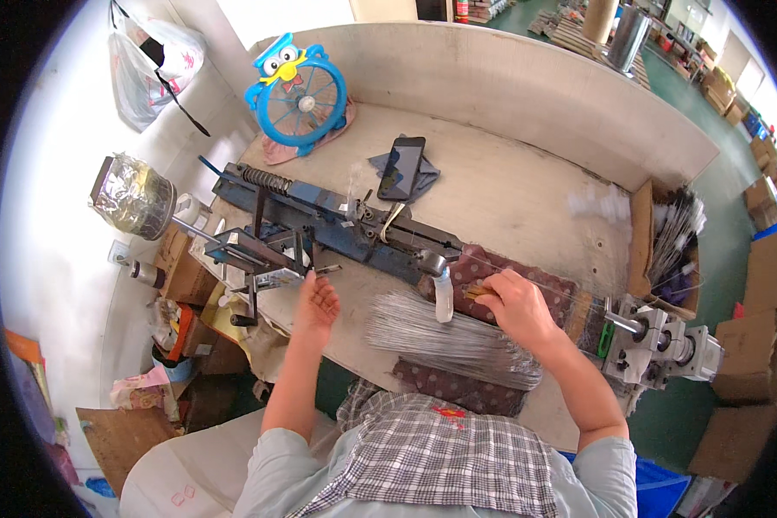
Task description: Assembling industrial brush components using a specialized workbench machine to insert metal rods and bristles.
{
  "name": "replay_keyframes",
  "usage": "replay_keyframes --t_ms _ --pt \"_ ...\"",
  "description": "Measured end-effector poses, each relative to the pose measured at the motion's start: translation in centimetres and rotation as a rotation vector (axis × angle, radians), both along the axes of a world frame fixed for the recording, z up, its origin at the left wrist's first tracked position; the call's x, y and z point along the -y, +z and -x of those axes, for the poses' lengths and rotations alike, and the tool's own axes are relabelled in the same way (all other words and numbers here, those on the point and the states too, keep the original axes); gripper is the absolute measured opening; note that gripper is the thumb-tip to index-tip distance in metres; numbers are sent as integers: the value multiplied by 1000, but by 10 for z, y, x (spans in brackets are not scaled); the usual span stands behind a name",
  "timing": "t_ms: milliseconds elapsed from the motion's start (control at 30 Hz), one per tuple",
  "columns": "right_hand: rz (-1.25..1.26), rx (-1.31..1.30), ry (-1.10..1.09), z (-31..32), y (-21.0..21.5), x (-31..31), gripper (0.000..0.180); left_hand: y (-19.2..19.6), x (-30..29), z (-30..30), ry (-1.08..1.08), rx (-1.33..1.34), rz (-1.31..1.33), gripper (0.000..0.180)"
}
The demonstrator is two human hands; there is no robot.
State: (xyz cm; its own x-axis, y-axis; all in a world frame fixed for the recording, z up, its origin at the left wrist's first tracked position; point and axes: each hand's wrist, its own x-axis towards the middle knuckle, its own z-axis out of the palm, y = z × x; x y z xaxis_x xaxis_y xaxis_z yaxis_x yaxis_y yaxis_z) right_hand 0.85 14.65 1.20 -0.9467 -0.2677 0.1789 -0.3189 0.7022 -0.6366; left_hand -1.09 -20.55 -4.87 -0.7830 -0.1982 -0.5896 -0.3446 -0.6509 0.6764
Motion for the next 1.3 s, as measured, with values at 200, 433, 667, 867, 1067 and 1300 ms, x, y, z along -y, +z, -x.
replay_keyframes --t_ms 200,433,667,867,1067,1300 --pt "-30 38 19 -7 9 7 13 -7 14 4 -23 -16 47 19" --pt "-45 -182 -45 -19 57 -16 20 -10 -29 -3 35 -175 215 15" --pt "275 118 -297 -3 50 -44 19 48 -206 -20 -584 -415 27 15" --pt "314 273 -345 -14 44 -68 20 40 -243 -13 -686 -489 92 14" --pt "355 275 -189 -20 52 -72 22 43 -246 -12 -598 -496 141 16" --pt "-88 -363 -170 15 46 -25 12 56 -214 -10 -380 -354 105 17"
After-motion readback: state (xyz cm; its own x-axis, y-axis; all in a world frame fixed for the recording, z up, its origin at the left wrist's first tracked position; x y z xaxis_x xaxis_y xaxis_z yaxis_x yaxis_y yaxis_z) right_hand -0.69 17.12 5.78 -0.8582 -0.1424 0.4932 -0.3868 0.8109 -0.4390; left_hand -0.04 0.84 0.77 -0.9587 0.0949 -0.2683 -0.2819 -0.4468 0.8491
